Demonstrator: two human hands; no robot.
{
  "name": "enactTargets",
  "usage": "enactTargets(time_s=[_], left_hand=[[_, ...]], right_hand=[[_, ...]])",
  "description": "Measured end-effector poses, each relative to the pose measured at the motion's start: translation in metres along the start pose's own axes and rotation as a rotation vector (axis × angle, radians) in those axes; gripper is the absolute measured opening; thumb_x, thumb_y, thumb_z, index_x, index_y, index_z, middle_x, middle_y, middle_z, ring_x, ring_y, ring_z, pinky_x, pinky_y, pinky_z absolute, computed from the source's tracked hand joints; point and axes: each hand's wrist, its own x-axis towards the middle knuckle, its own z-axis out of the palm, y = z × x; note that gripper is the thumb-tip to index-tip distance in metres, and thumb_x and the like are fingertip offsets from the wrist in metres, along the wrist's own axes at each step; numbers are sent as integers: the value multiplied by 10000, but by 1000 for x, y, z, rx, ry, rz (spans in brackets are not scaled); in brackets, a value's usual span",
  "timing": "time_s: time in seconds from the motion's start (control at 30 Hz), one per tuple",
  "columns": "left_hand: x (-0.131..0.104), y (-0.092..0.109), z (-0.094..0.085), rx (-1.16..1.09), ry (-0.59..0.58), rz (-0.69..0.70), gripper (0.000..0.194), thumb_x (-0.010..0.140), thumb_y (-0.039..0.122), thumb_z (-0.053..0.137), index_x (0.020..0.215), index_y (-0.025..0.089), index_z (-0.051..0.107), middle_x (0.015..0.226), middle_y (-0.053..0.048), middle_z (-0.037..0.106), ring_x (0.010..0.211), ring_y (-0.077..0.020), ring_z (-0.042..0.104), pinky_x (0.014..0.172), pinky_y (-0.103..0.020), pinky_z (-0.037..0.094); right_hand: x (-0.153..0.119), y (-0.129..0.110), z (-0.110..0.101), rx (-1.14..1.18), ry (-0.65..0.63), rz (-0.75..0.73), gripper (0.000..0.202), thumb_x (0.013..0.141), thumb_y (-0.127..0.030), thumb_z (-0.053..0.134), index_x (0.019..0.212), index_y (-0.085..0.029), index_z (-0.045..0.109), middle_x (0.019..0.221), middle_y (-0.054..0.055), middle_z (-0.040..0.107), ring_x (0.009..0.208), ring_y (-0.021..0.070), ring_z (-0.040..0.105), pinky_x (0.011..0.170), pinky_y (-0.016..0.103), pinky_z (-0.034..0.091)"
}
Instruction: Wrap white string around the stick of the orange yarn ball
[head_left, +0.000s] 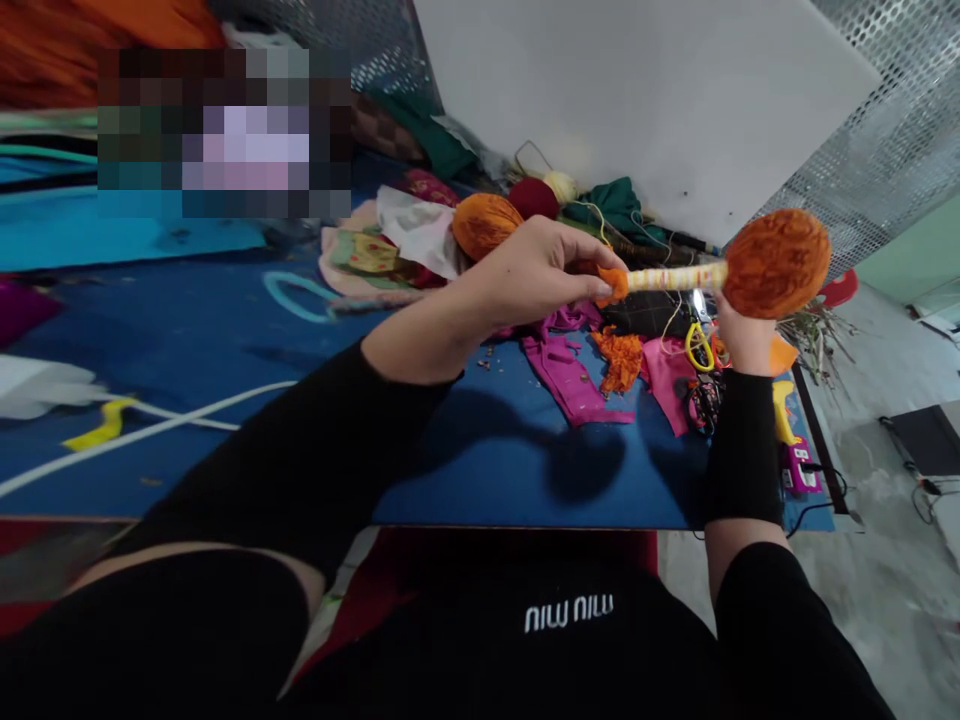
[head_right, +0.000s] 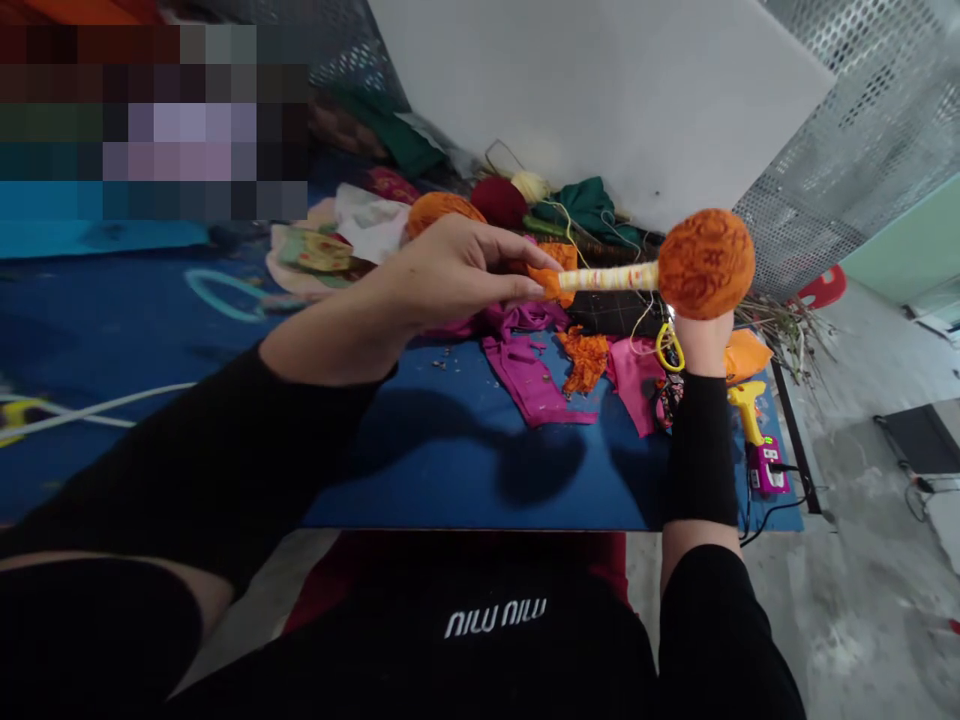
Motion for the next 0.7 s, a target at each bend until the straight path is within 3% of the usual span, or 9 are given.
enactTargets(time_s=[0.1, 0.2, 0.3, 0.4, 0.53, 0.6, 0.7], left_hand=[[-1, -2, 8, -90, 45, -30, 154, 789, 223, 746, 898, 193, 850, 710, -25, 681, 588, -118, 559, 542, -251, 392], [-2, -2, 14, -121, 57, -60, 148, 801, 181, 749, 913, 189, 845, 746, -34, 689, 600, -124, 578, 568, -262, 429], [-2, -2, 17, -127, 73, -73, 134, 831, 170, 762, 942, 180, 835, 758, -39, 692, 643, -142, 621, 621, -277, 490], [0, -2, 16, -121, 114, -95, 127, 877, 172, 756, 973, 184, 837, 712, -27, 662, 648, -146, 617, 639, -286, 490], [3, -7, 19, -221, 120, -126, 157, 881, 93, 718, 924, 180, 842, 650, -7, 629, 587, -125, 563, 612, -285, 452], [5, -11, 26, -291, 88, -130, 170, 866, 48, 709, 887, 164, 832, 649, -3, 633, 550, -108, 520, 585, -278, 423], [7, -17, 38, -317, 59, -125, 220, 845, 6, 699, 958, 156, 813, 723, -4, 685, 550, -100, 520, 564, -259, 397]], right_hand=[[-8, -21, 32, -48, 71, 6, 341, 965, -567, 718, 872, -246, 649, 874, 56, 691, 1035, 250, 680, 1058, 465, 568], [-20, -57, 65, 180, -147, -77, 458, 974, -716, 658, 1014, -262, 705, 1015, 52, 751, 1179, 242, 707, 1152, 469, 559], [-31, -87, 82, 260, -244, -19, 505, 964, -751, 668, 982, -246, 697, 923, 16, 736, 940, 189, 721, 922, 375, 632], [-37, -108, 77, 176, -128, -19, 486, 1071, -645, 573, 831, -234, 669, 759, -21, 652, 723, 136, 635, 757, 310, 581], [-40, -121, 68, 126, 161, -223, 503, 1111, -591, 513, 779, -244, 663, 963, 42, 666, 1063, 203, 715, 968, 399, 603], [-41, -118, 73, 208, 141, -258, 530, 1128, -615, 429, 802, -252, 639, 995, 52, 647, 1128, 228, 716, 1016, 445, 611], [-40, -109, 87, 345, 92, -230, 578, 1137, -661, 319, 799, -260, 563, 789, 14, 529, 847, 193, 674, 919, 438, 626]])
